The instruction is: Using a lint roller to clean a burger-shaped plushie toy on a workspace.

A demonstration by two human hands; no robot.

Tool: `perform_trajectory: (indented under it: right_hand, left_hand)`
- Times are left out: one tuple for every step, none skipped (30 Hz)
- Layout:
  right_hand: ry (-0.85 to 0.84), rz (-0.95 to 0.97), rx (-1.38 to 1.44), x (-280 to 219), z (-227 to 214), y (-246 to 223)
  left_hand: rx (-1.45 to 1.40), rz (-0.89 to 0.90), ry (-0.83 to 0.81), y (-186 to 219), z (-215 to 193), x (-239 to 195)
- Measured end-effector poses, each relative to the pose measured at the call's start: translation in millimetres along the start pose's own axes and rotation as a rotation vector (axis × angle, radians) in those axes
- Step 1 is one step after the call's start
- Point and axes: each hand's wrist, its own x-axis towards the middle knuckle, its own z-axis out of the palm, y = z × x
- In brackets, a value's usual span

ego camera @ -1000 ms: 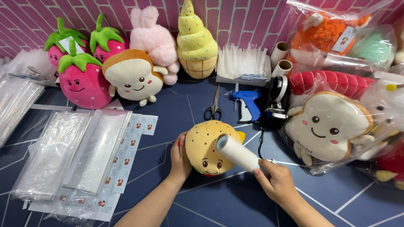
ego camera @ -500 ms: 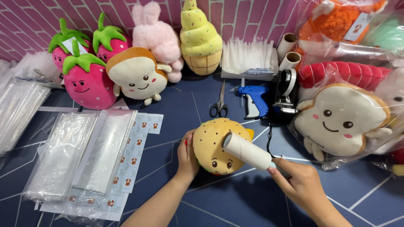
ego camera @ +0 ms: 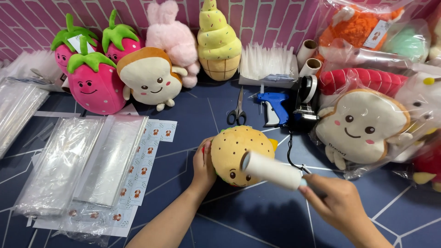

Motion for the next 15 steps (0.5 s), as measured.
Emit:
perform_trajectory:
  right_hand:
    - [0.001, 0.0, -0.001, 2.6, 1.9, -1.6]
    - [0.003, 0.06, -0.097, 5.2, 3.6, -3.1]
    - [0.01, 0.117, -0.191, 10.3, 6.0, -4.3]
    - [0.015, 0.114, -0.191, 5.5, 8.4, -6.8]
    - [-0.011, 0.1, -0.198, 0.3, 11.3, -9.3]
    - [-0.036, 0.085, -0.205, -4.6, 14.7, -11.4]
    - [-0.039, 0.084, -0.204, -8.9, 13.4, -13.0]
    - [-0.049, 0.046, -0.208, -13.1, 12.2, -14.2]
    - [-0.057, 0.011, -0.213, -18.2, 10.8, -15.4]
    - [-0.057, 0.013, -0.214, -21.7, 12.3, -17.4]
    - [-0.096, -0.026, -0.208, -26.1, 12.9, -19.4]
    - [-0.135, -0.064, -0.201, -30.6, 13.4, -21.6]
    - [-0.138, -0.063, -0.201, -33.2, 17.3, -26.7]
    - [-0.129, -0.114, -0.169, -35.9, 21.1, -31.9]
    - [-0.12, -0.165, -0.134, -38.2, 25.2, -37.5]
  left_hand:
    - [-0.001, 0.001, -0.001, -2.8, 0.4, -0.6]
    - [0.001, -0.012, 0.002, -5.5, 0.8, -1.2]
    - [0.004, -0.019, 0.007, -7.5, 0.8, 0.5]
    - [0.003, -0.013, 0.009, -5.1, 0.9, 0.5]
    - [0.006, -0.033, 0.017, -3.4, 0.7, -0.3]
    - [0.009, -0.053, 0.025, -2.1, 0.7, -0.7]
    - [0.01, -0.055, 0.027, -0.5, 0.4, -1.5]
    - [0.018, -0.036, 0.02, 0.8, 0.3, -2.1]
    - [0.025, -0.016, 0.008, 2.1, 1.1, -2.4]
    - [0.025, -0.017, 0.006, 1.5, 1.0, -1.1]
    - [0.043, -0.019, 0.004, 0.8, 1.4, -0.9]
    - [0.06, -0.021, 0.002, 0.1, 1.7, -0.8]
    - [0.059, -0.024, 0.002, -0.4, 2.1, -0.2]
    - [0.057, -0.026, 0.005, -0.9, 2.2, 0.2]
    - [0.056, -0.027, 0.008, -1.0, 1.8, 0.9]
